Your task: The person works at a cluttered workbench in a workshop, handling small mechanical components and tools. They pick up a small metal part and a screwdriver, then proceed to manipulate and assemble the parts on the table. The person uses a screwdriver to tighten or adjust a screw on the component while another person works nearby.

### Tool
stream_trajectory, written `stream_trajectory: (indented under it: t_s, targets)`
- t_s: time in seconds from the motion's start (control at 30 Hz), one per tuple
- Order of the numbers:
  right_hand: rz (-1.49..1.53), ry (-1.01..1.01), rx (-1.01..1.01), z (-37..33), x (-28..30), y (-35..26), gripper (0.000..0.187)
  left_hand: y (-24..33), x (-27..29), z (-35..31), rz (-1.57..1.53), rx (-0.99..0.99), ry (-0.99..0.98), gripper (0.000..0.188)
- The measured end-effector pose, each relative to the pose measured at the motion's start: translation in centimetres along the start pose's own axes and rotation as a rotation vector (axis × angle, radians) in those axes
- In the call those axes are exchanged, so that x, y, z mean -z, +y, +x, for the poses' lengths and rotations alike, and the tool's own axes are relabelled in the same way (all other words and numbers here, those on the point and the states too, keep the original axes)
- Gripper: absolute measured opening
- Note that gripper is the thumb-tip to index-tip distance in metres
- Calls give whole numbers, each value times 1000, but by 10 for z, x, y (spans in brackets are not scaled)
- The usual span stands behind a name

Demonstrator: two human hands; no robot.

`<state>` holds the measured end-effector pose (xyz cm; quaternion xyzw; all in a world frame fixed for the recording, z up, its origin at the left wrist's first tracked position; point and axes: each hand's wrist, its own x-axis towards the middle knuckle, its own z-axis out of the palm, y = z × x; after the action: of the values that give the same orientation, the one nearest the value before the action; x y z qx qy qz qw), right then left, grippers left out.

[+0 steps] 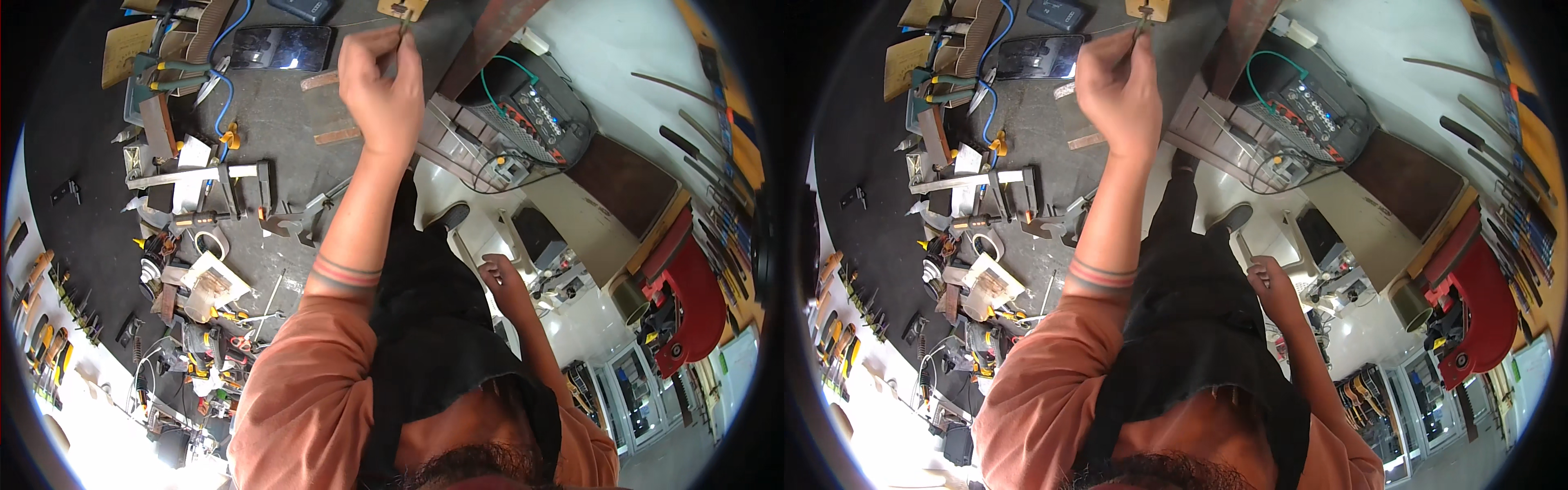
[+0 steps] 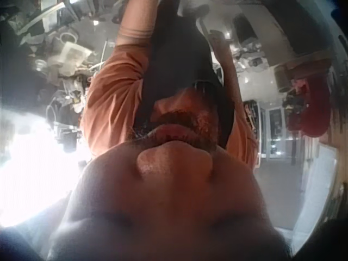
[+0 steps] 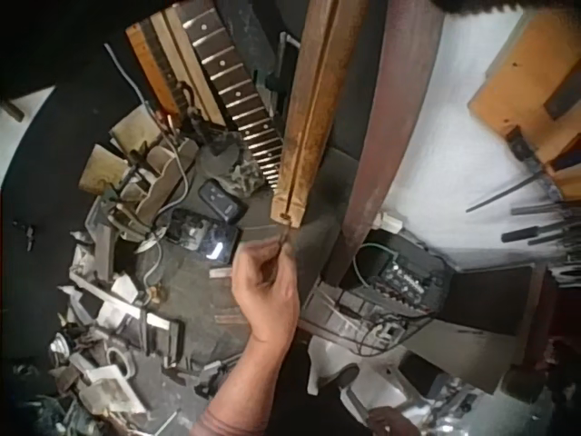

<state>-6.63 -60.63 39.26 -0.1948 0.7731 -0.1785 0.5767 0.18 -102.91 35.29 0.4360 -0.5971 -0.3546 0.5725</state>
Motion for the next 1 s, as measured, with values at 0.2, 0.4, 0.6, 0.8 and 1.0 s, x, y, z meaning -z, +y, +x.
stream_trajectory:
  t_s: [0.2, 0.4, 0.6, 0.8, 1.0]
  targets:
    - [171, -12, 142, -3, 3, -30, 31, 88, 67, -81, -289, 475, -425, 11]
    - [533, -54, 397, -42, -2, -91, 27, 163, 137, -168, -494, 972, -593, 13]
    - [606, -205, 577, -114, -12, -78, 24, 249, 190, -235, -549, 921, -494, 13]
    - [576, -224, 682, -185, -24, -26, 17, 314, 235, -311, -385, 806, -522, 11]
    - [459, -230, 795, -238, -38, 15, 15, 356, 280, -356, -191, 713, -591, 17]
